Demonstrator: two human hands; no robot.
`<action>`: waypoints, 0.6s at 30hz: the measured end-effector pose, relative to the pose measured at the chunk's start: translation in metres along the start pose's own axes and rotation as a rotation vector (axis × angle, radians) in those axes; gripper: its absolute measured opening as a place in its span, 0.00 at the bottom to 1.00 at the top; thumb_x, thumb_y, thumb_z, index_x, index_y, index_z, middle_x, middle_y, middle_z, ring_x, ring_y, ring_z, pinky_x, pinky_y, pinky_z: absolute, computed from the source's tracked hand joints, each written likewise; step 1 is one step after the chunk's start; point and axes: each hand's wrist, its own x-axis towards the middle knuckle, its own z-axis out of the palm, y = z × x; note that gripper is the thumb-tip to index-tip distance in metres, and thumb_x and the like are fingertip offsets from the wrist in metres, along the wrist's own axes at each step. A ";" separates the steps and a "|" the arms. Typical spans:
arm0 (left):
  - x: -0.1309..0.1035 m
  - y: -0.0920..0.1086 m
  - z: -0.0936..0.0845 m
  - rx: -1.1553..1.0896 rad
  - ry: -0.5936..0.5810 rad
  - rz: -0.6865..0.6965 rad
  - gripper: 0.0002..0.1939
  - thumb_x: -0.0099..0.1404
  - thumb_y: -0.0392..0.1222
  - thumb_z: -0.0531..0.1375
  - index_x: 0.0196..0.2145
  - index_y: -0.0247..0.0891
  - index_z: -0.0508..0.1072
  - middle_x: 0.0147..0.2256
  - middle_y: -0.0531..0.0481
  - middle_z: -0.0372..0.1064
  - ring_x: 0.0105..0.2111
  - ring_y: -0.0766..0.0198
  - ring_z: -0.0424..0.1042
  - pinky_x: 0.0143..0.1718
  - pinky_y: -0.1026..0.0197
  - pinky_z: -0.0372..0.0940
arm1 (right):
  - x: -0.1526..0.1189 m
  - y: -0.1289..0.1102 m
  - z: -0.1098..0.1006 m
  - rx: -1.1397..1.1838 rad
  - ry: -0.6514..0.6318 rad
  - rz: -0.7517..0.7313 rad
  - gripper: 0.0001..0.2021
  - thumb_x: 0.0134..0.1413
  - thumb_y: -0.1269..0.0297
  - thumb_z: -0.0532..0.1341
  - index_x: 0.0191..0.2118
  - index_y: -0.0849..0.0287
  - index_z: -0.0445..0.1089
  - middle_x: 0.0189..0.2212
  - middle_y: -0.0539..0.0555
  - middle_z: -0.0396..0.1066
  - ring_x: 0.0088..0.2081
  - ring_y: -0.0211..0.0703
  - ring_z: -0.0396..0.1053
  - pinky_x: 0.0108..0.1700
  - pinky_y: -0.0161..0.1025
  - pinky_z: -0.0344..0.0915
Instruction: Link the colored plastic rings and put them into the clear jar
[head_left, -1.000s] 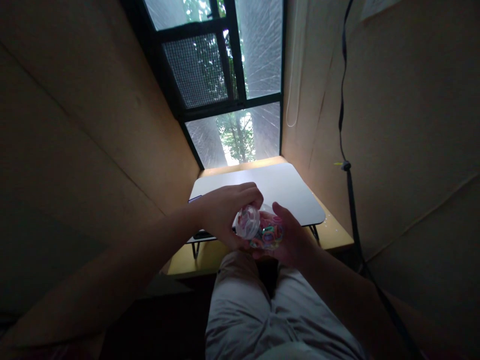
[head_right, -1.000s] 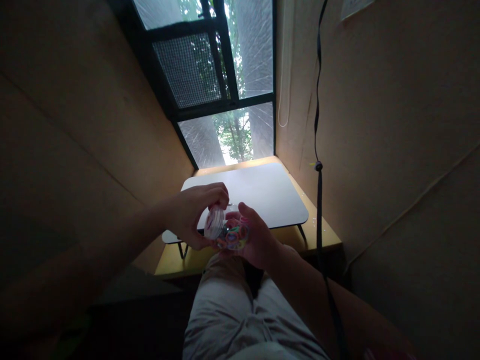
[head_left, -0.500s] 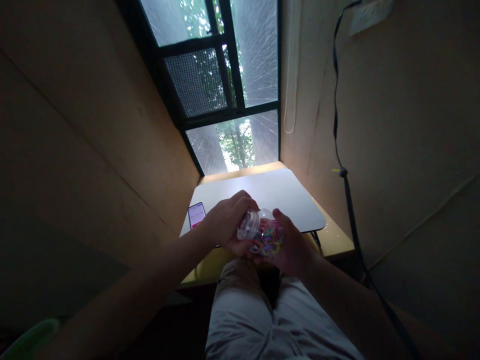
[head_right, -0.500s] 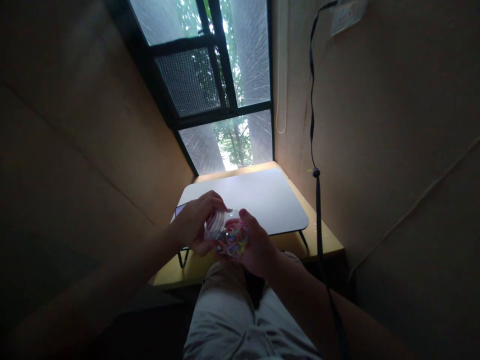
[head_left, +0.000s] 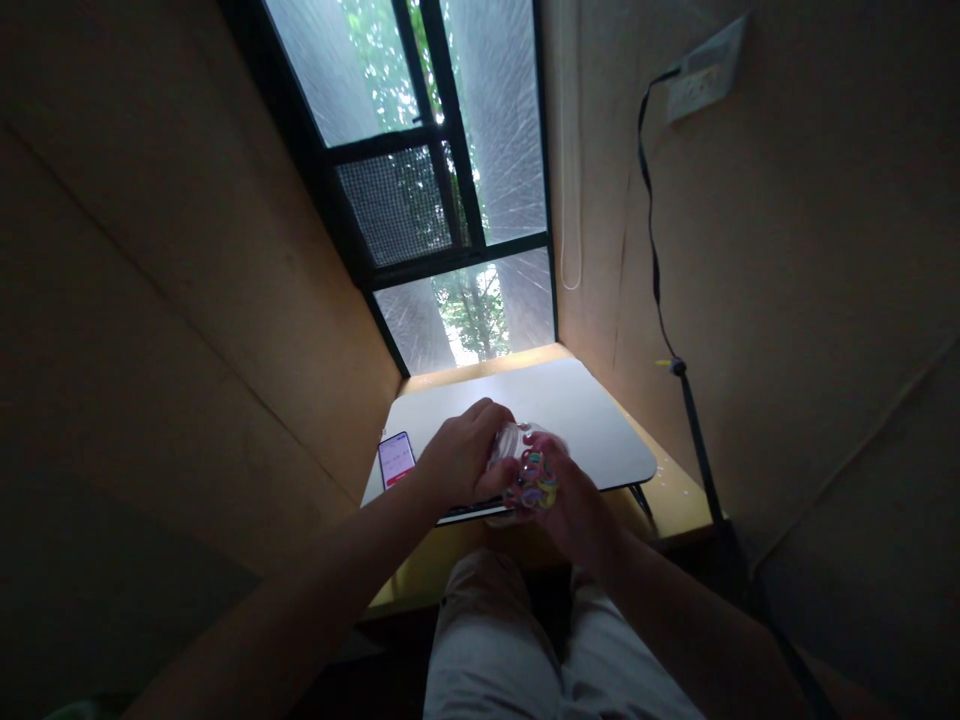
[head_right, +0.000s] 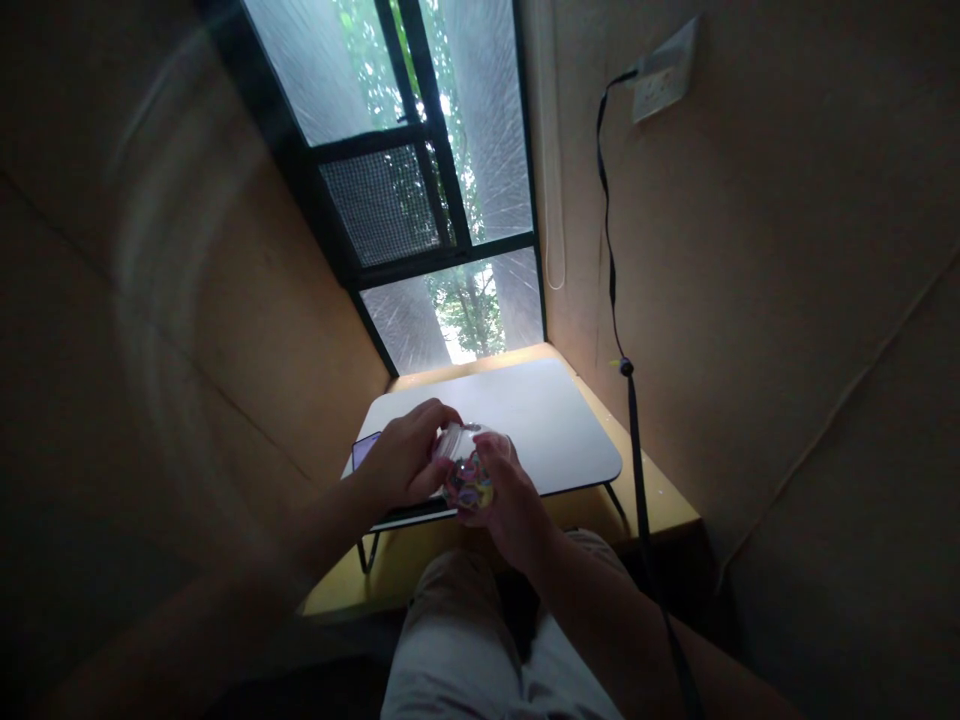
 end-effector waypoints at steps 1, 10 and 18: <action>0.004 0.001 -0.002 0.015 -0.007 -0.026 0.20 0.64 0.55 0.47 0.41 0.35 0.65 0.34 0.46 0.64 0.30 0.61 0.64 0.30 0.59 0.60 | 0.003 0.001 -0.002 -0.029 -0.001 -0.085 0.21 0.53 0.46 0.61 0.47 0.51 0.59 0.33 0.49 0.69 0.29 0.40 0.70 0.25 0.35 0.66; 0.040 -0.002 -0.034 0.198 -0.315 -0.028 0.17 0.61 0.53 0.54 0.38 0.37 0.66 0.33 0.47 0.68 0.31 0.60 0.67 0.30 0.61 0.60 | 0.028 0.007 -0.028 -0.510 -0.156 -0.527 0.33 0.44 0.59 0.70 0.52 0.48 0.51 0.46 0.53 0.66 0.44 0.45 0.69 0.43 0.43 0.68; 0.056 0.004 -0.021 0.435 -0.413 -0.196 0.22 0.61 0.58 0.52 0.37 0.35 0.69 0.34 0.43 0.69 0.30 0.55 0.71 0.30 0.58 0.61 | 0.044 0.011 -0.031 -0.996 0.082 -0.717 0.47 0.34 0.57 0.74 0.60 0.53 0.51 0.52 0.60 0.64 0.49 0.53 0.67 0.49 0.50 0.67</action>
